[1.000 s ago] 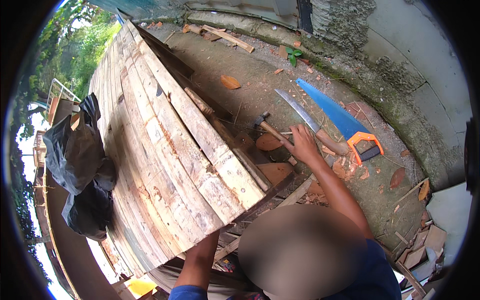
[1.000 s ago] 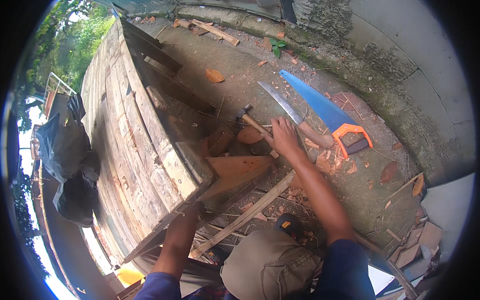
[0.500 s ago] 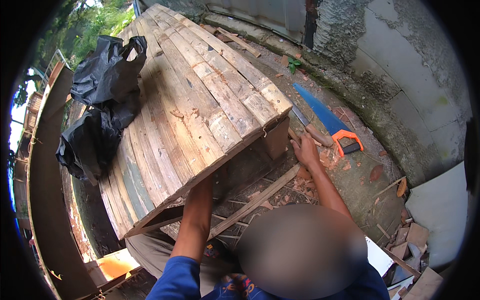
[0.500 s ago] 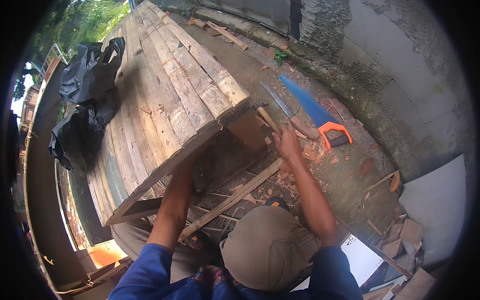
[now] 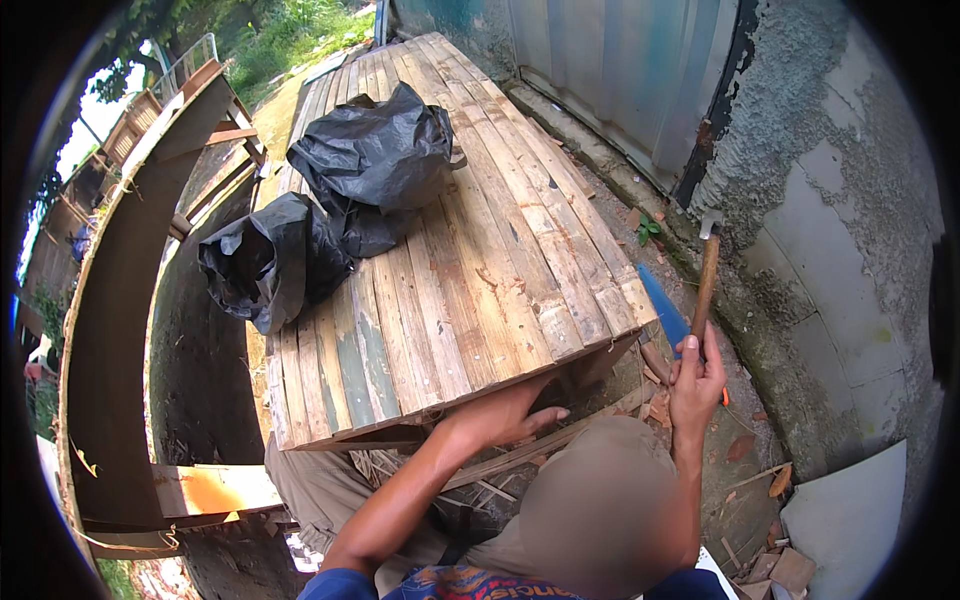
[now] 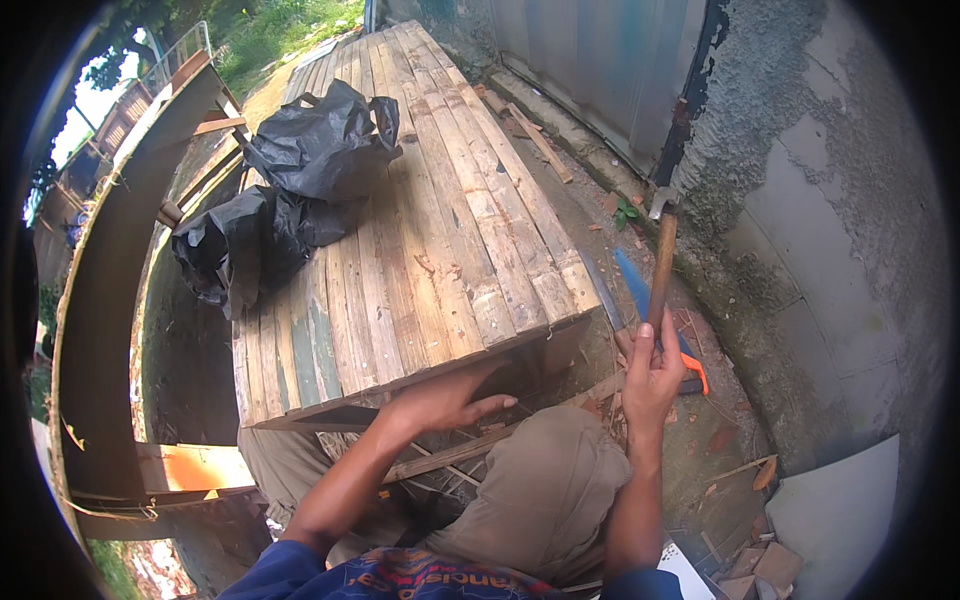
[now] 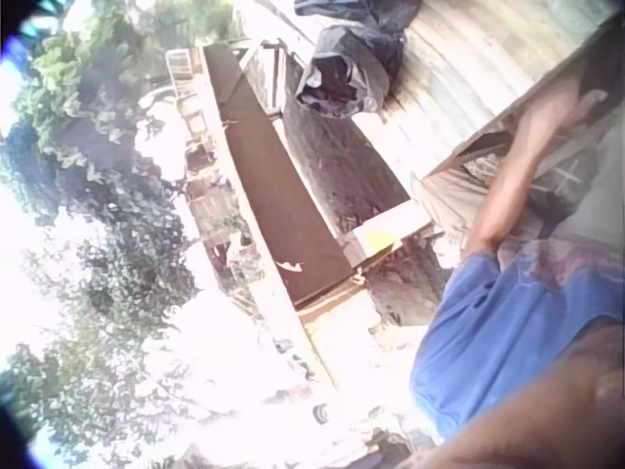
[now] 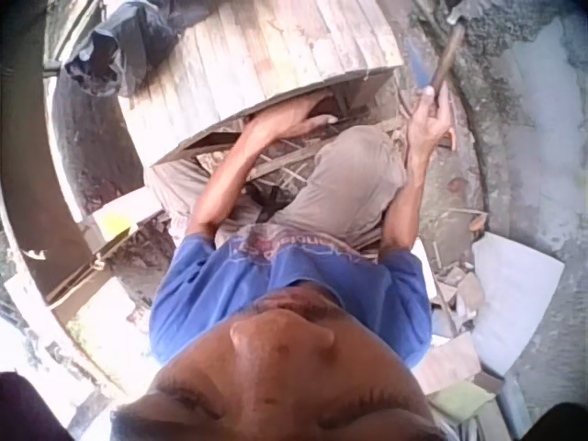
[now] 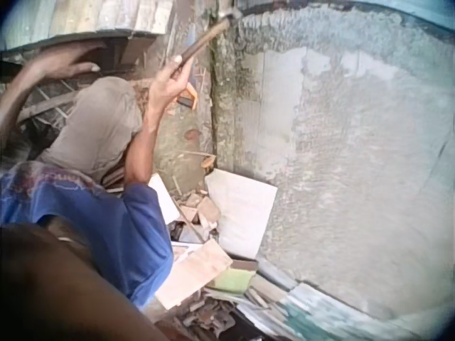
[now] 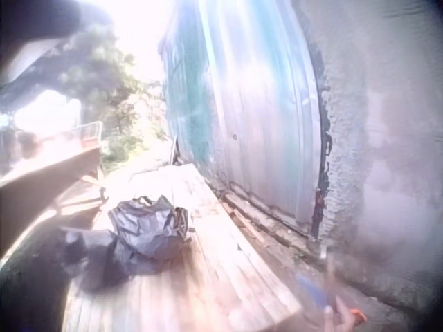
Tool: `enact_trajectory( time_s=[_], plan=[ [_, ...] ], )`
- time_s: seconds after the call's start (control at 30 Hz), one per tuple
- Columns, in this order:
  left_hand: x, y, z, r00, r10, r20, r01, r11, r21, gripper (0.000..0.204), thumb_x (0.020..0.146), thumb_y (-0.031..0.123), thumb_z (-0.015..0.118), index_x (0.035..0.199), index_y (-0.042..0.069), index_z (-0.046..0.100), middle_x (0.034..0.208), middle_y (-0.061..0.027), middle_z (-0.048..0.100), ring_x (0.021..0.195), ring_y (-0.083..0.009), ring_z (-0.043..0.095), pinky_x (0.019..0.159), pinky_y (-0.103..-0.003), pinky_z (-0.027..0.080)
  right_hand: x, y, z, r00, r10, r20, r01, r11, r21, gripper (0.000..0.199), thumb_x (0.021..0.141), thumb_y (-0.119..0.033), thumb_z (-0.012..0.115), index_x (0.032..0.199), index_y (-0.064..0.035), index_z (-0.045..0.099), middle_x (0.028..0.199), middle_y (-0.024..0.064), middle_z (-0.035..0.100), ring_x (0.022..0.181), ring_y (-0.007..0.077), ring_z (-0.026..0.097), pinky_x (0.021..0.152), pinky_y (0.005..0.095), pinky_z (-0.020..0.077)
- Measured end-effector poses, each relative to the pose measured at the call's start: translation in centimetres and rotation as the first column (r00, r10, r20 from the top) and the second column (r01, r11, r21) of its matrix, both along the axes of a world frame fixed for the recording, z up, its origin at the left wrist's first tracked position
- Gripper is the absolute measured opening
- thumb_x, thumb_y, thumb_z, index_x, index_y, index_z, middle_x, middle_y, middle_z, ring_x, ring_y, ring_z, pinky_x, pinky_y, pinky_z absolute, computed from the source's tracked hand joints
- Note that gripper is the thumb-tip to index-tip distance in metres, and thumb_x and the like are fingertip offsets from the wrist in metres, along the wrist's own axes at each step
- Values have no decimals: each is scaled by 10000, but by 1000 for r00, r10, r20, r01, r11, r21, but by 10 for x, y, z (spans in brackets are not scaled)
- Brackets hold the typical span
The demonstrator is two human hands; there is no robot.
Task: The person repairs a wooden structure by inserting a wooden plank into the frame and securing it with nails using a hammer. They repeatedly retrieve nails from a black plastic bag and hammer them into the frame.
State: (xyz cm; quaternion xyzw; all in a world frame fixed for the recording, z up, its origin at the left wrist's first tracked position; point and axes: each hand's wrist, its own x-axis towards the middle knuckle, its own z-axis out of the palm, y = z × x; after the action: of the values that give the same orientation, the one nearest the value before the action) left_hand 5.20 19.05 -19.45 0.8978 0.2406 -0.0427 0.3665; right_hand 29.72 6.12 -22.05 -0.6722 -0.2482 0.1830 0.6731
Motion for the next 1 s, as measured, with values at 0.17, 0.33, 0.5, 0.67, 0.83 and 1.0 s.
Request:
enact_trajectory(
  time_s=[0.17,0.33,0.5,0.67,0.83,1.0],
  plan=[
    [-45,-33,99,977,-66,204,83,993,-79,487,965,342,690,1324,20,622,1199,-199,701,1101,-373,680,967,-444,534,-8,23,87,901,98,423,-82,995,-55,435,1041,-177,604,1396,70,554,1178,164,679,1052,166,652,906,316,511],
    [-64,31,135,773,401,492,-550,809,205,466,989,317,647,1332,6,600,1409,-212,582,1303,-364,571,1081,-429,445,-31,54,121,890,294,348,-268,956,-121,427,1003,-137,650,1367,75,577,1189,140,690,1051,138,637,918,305,506],
    [-33,66,82,880,472,57,-412,698,585,930,1032,643,354,1526,-141,284,1603,-375,230,1523,-511,166,1243,-570,131,-58,53,113,939,309,149,-327,937,120,442,1019,-77,620,1400,121,515,1210,137,675,1065,138,638,934,286,503],
    [16,23,83,994,59,96,-95,892,442,871,1051,622,319,1578,-67,238,1627,-365,171,1545,-486,115,1258,-567,82,-56,30,111,972,122,199,-140,987,76,426,1032,-67,599,1397,131,506,1235,154,649,1111,151,631,949,298,505],
    [46,43,107,873,-248,420,84,925,371,600,1068,409,466,1511,6,435,1605,-247,359,1544,-369,245,1267,-531,148,-39,3,125,985,-1,173,-14,996,83,401,1045,-68,587,1386,132,520,1165,108,643,1041,118,620,887,264,508],
    [46,108,76,964,242,109,-261,787,560,766,1058,513,369,1552,-68,298,1645,-293,227,1561,-393,167,1273,-536,94,-49,2,136,972,43,231,-49,999,19,418,1044,-92,604,1394,123,525,1129,70,648,950,74,597,808,242,502]
  ],
)
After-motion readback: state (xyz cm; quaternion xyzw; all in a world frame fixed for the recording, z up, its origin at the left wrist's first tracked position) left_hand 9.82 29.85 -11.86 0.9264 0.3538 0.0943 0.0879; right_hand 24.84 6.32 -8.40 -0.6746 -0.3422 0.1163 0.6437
